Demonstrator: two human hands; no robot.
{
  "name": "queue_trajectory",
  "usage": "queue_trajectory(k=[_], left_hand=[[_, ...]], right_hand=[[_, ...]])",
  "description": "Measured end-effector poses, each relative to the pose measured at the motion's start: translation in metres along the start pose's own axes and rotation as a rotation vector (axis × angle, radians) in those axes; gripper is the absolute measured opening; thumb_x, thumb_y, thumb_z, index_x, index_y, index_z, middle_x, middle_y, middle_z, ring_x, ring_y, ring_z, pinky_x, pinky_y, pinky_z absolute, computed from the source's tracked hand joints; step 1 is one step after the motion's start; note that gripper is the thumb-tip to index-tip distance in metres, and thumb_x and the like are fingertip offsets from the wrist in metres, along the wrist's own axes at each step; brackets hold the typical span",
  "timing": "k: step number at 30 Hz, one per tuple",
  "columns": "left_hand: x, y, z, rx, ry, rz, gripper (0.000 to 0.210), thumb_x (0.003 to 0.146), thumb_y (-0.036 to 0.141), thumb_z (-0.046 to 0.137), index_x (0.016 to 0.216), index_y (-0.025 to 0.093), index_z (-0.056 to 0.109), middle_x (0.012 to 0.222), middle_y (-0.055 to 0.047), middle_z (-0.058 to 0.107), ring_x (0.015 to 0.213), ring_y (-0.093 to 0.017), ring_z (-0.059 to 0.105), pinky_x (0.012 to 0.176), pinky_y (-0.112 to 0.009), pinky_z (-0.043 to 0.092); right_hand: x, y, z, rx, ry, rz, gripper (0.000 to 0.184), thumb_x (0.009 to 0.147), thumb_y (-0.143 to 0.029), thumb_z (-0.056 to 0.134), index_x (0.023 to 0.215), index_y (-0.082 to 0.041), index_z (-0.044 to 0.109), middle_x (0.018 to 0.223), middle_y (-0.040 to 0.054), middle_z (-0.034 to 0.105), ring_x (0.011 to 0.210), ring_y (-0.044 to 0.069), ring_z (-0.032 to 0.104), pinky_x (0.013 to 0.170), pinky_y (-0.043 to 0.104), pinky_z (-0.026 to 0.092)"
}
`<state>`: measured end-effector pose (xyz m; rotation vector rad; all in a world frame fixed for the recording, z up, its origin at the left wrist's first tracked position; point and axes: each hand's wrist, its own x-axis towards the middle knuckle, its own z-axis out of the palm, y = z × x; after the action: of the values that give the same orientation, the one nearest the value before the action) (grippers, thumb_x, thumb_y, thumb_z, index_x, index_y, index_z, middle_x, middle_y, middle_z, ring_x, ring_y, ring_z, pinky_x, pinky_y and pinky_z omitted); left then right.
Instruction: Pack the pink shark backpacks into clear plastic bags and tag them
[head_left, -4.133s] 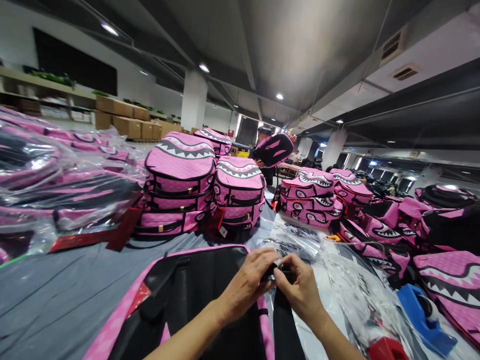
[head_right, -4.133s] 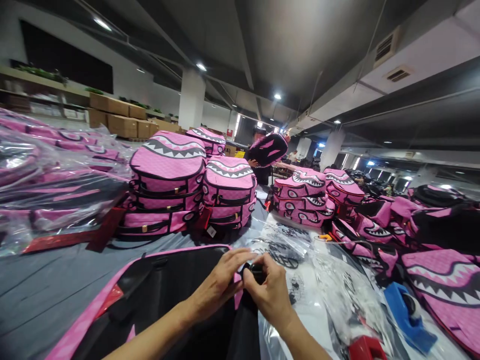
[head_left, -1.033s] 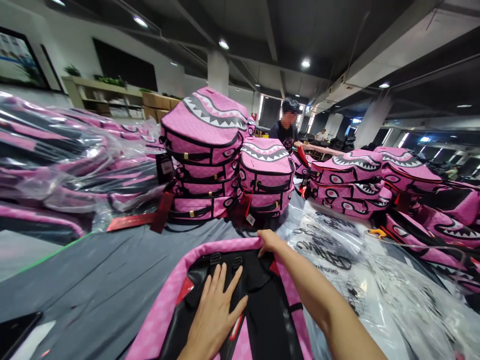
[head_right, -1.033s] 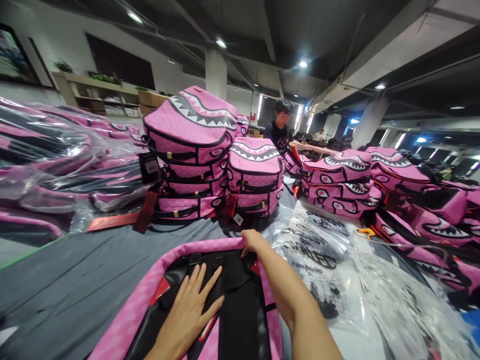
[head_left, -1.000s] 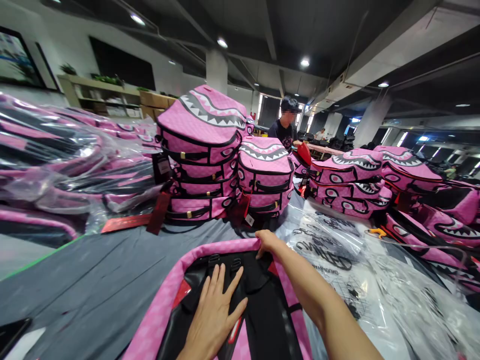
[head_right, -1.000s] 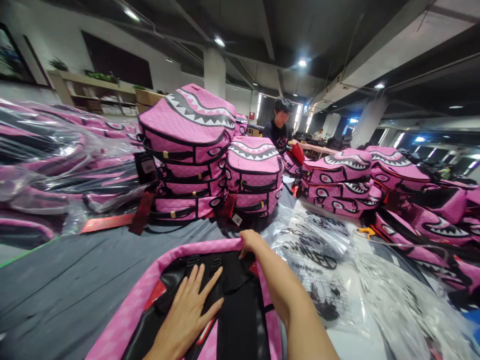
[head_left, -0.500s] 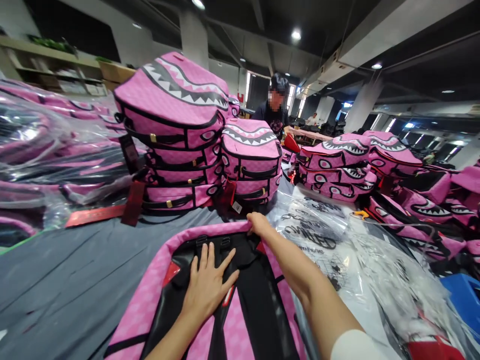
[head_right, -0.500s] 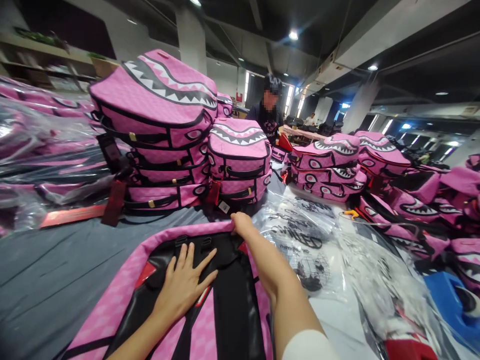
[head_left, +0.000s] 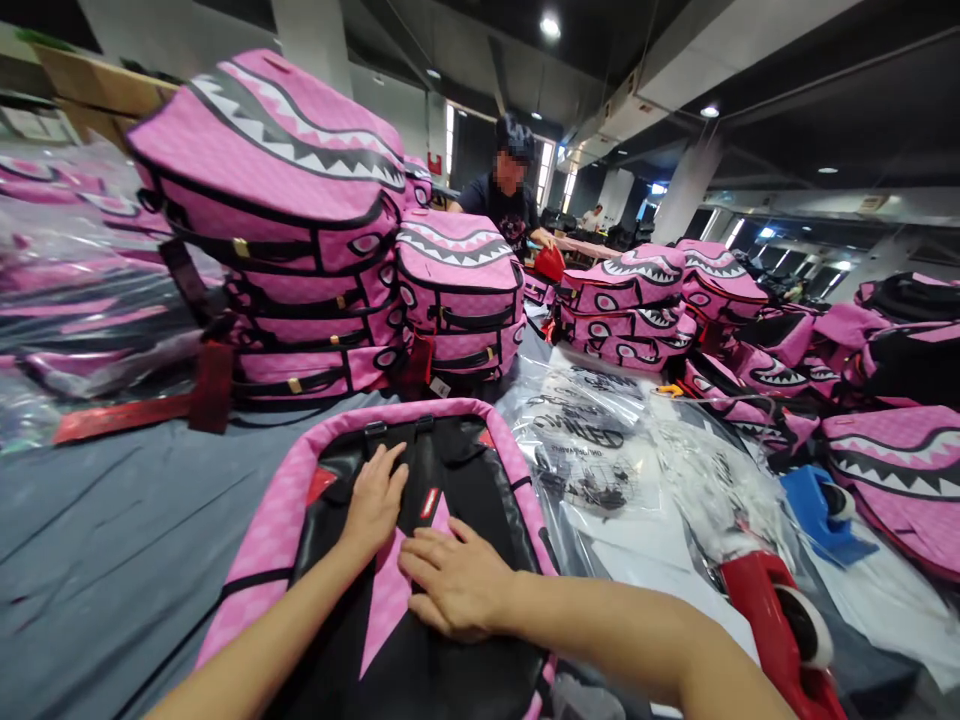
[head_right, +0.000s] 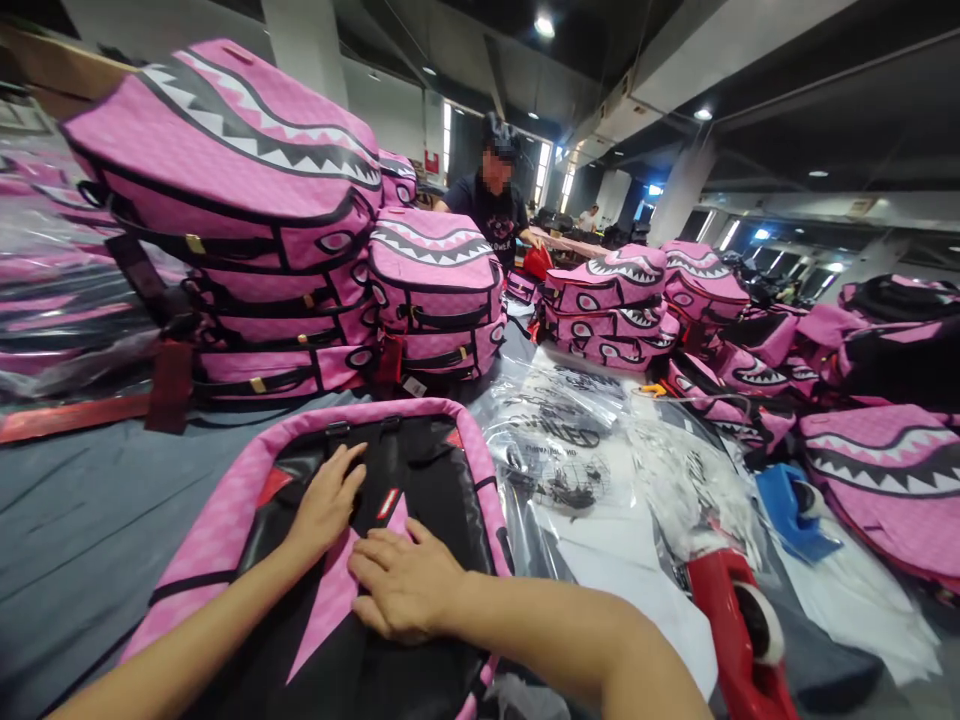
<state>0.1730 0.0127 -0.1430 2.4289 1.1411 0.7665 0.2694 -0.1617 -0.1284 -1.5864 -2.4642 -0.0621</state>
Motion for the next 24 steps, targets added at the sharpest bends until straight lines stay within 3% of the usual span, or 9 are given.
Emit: queue_trajectory(k=[3, 5, 7, 10, 12, 16, 18, 21, 24], left_hand=[[-0.048, 0.024, -0.039, -0.142, -0.177, 0.187, 0.047, 0.1, 0.039, 0.024, 0.107, 0.024, 0.068, 0.109, -0.005, 0.075, 0.104, -0.021, 0.067, 0.095, -0.032, 0.054], [-0.085, 0.044, -0.059, -0.321, -0.562, 0.461, 0.04, 0.103, 0.042, 0.031, 0.089, 0.025, 0.065, 0.089, 0.0, 0.072, 0.081, -0.016, 0.064, 0.076, -0.026, 0.053], [-0.113, 0.058, -0.063, -0.243, -0.667, 0.69, 0.034, 0.102, 0.043, 0.042, 0.08, 0.024, 0.06, 0.08, 0.002, 0.067, 0.071, -0.015, 0.058, 0.067, -0.026, 0.047], [-0.132, 0.057, -0.04, -0.093, -0.526, 0.957, 0.035, 0.103, 0.035, 0.036, 0.079, 0.023, 0.058, 0.075, 0.001, 0.065, 0.065, -0.016, 0.054, 0.066, -0.031, 0.044], [-0.138, 0.046, -0.015, -0.068, -0.412, 1.042, 0.039, 0.102, 0.028, 0.029, 0.078, 0.023, 0.059, 0.071, -0.002, 0.064, 0.065, -0.018, 0.053, 0.066, -0.034, 0.044], [-0.14, 0.026, 0.012, -0.006, -0.324, 0.924, 0.036, 0.096, 0.019, 0.033, 0.082, 0.023, 0.065, 0.079, -0.005, 0.068, 0.076, -0.02, 0.059, 0.083, -0.035, 0.05], [-0.131, 0.019, 0.009, 0.058, -0.248, 0.768, 0.036, 0.096, 0.02, 0.034, 0.099, 0.022, 0.07, 0.094, -0.007, 0.071, 0.092, -0.023, 0.062, 0.098, -0.042, 0.048], [-0.109, 0.006, -0.003, 0.158, -0.101, 0.506, 0.044, 0.099, 0.03, 0.036, 0.129, 0.016, 0.066, 0.129, -0.019, 0.065, 0.126, -0.039, 0.051, 0.11, -0.065, 0.035], [-0.097, -0.011, -0.006, 0.256, -0.088, 0.337, 0.054, 0.097, 0.05, 0.043, 0.145, 0.029, 0.057, 0.157, -0.014, 0.047, 0.148, -0.049, 0.027, 0.114, -0.075, 0.019]], right_hand=[[0.011, 0.017, 0.019, 0.005, -0.065, 0.078, 0.048, 0.102, -0.036, 0.054, 0.143, -0.012, 0.049, 0.148, 0.0133, 0.057, 0.144, 0.024, 0.044, 0.122, 0.049, 0.031], [0.015, 0.021, 0.025, 0.044, -0.062, 0.076, 0.046, 0.102, -0.034, 0.054, 0.144, -0.015, 0.049, 0.149, 0.0119, 0.057, 0.144, 0.023, 0.043, 0.122, 0.048, 0.032], [0.015, 0.021, 0.027, 0.091, -0.017, 0.095, 0.044, 0.104, -0.032, 0.051, 0.145, -0.017, 0.048, 0.151, 0.0101, 0.055, 0.145, 0.02, 0.042, 0.121, 0.046, 0.033], [0.014, 0.022, 0.025, 0.171, 0.045, 0.162, 0.035, 0.106, -0.025, 0.046, 0.14, -0.019, 0.052, 0.147, 0.0076, 0.059, 0.143, 0.018, 0.045, 0.123, 0.044, 0.03], [0.015, 0.025, 0.02, 0.226, 0.088, 0.221, 0.033, 0.105, -0.02, 0.044, 0.136, -0.018, 0.055, 0.142, 0.008, 0.063, 0.139, 0.016, 0.05, 0.122, 0.041, 0.032], [0.009, 0.024, -0.006, 0.264, 0.234, 0.216, 0.032, 0.101, -0.018, 0.042, 0.128, -0.016, 0.058, 0.123, 0.0105, 0.072, 0.117, 0.018, 0.064, 0.112, 0.039, 0.042], [0.002, 0.015, -0.023, 0.24, 0.22, -0.024, 0.028, 0.098, -0.026, 0.05, 0.122, -0.018, 0.062, 0.115, 0.0085, 0.074, 0.111, 0.02, 0.066, 0.107, 0.039, 0.046], [-0.004, -0.004, -0.033, 0.17, -0.042, -0.543, 0.025, 0.093, -0.041, 0.064, 0.11, -0.024, 0.067, 0.106, 0.0028, 0.075, 0.1, 0.019, 0.069, 0.091, 0.029, 0.052], [-0.001, -0.014, -0.021, 0.119, -0.285, -0.711, 0.027, 0.089, -0.047, 0.073, 0.107, -0.026, 0.069, 0.099, -0.0014, 0.074, 0.083, 0.012, 0.069, 0.074, 0.02, 0.052]])
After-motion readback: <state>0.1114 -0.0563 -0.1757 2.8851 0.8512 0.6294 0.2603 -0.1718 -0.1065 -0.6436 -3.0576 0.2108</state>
